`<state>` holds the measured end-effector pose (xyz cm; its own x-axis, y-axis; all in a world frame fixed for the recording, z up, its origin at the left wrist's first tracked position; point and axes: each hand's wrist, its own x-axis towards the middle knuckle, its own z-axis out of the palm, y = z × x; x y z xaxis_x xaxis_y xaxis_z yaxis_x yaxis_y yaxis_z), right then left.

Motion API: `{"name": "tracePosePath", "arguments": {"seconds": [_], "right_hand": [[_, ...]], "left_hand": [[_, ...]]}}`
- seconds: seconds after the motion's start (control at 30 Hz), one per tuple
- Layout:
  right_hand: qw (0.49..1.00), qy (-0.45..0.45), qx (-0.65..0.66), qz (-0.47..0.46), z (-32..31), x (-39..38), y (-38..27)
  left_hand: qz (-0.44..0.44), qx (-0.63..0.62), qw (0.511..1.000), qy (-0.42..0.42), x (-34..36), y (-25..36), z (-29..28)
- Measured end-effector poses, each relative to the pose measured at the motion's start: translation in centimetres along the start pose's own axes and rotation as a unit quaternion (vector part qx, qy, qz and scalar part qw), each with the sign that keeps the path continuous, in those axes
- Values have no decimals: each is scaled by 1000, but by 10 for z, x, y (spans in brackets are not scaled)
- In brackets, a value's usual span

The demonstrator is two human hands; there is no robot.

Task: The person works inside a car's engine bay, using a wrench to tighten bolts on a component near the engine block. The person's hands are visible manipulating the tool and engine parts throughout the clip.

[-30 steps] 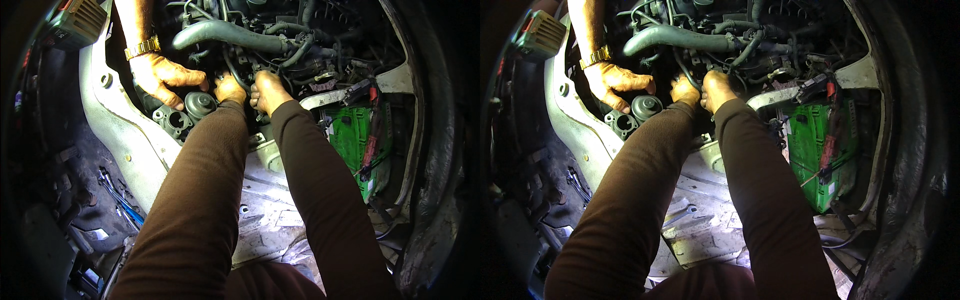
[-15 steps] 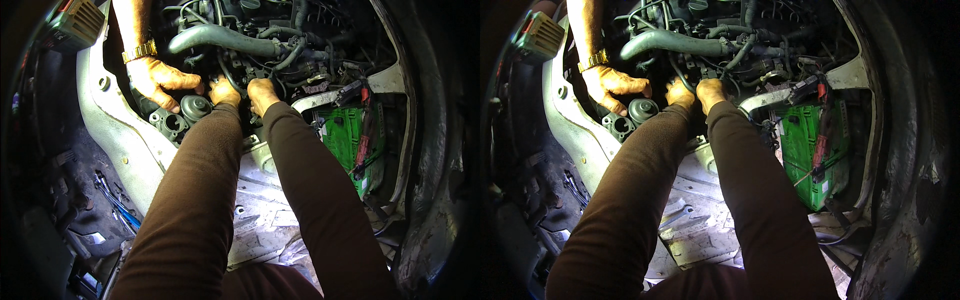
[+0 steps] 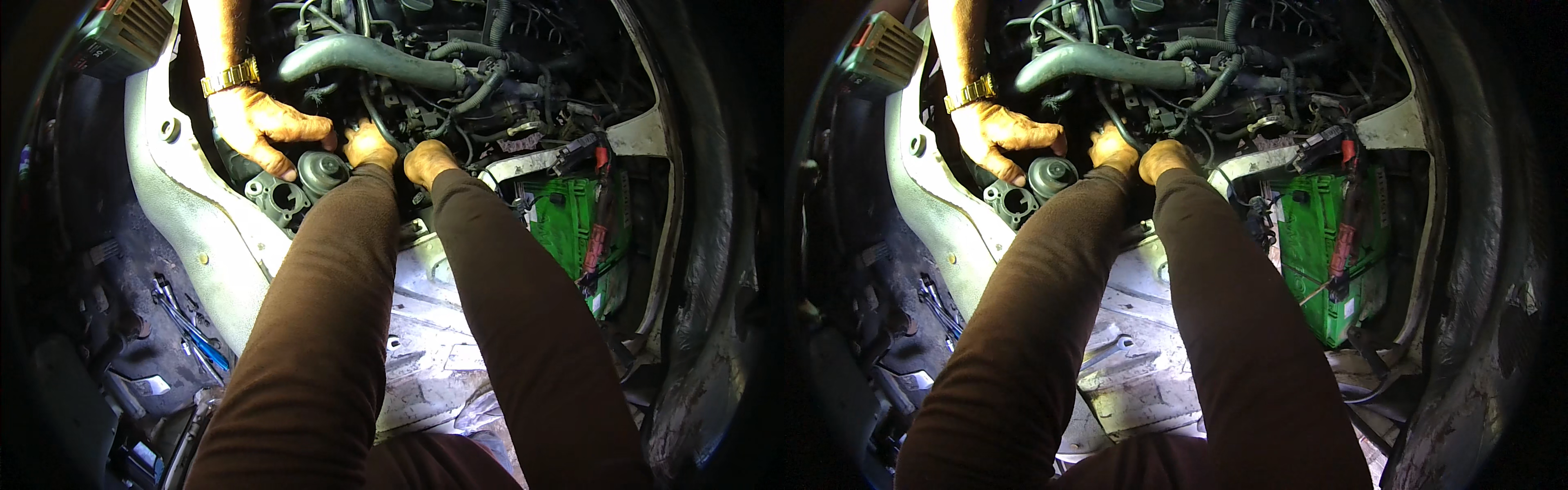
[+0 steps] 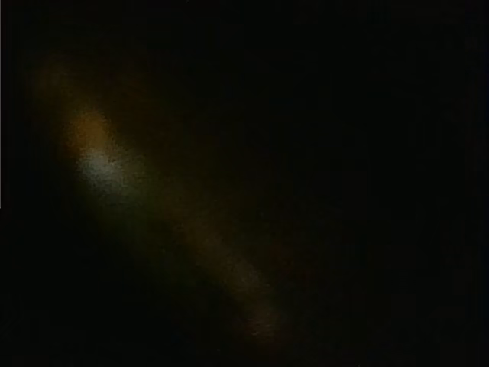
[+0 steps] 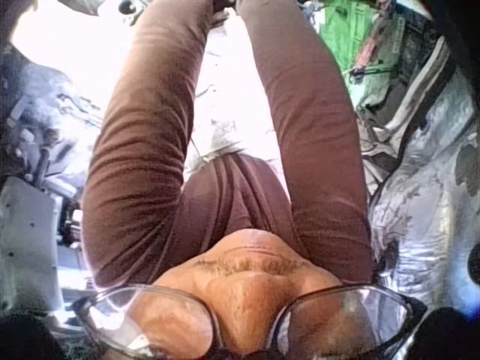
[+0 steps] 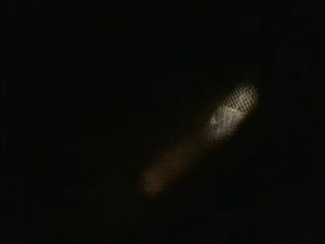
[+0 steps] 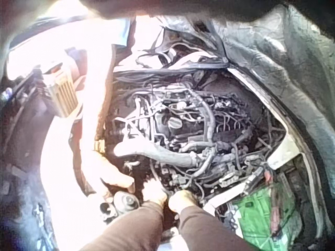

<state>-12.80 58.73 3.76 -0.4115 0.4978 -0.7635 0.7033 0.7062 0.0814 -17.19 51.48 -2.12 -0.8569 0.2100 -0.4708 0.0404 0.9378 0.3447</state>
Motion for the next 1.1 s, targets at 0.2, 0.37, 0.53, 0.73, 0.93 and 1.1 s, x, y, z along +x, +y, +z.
{"name": "tracePosePath", "arguments": {"seconds": [0.2, 0.37, 0.53, 0.73, 0.93, 1.1], "right_hand": [[966, -45, -223, -122, 11, 17, -7], [980, -41, -167, -101, 9, 12, -9], [988, -54, -126, -72, 8, 17, -7], [983, -52, -167, -59, 18, 22, -7], [980, -51, -165, -95, -2, 14, 1], [818, -22, 561, 123, -12, -2, -3]], "left_hand": [[0, 20, 1000, -5, 3, 0, 1], [0, 24, 1000, -3, 4, -5, 5], [2, 26, 1000, -1, 4, -4, 3], [-5, 16, 1000, -5, 6, -5, 3], [-19, -11, 1000, -17, -4, 2, -5], [3, 23, 1000, -12, 2, -9, 3]]}}
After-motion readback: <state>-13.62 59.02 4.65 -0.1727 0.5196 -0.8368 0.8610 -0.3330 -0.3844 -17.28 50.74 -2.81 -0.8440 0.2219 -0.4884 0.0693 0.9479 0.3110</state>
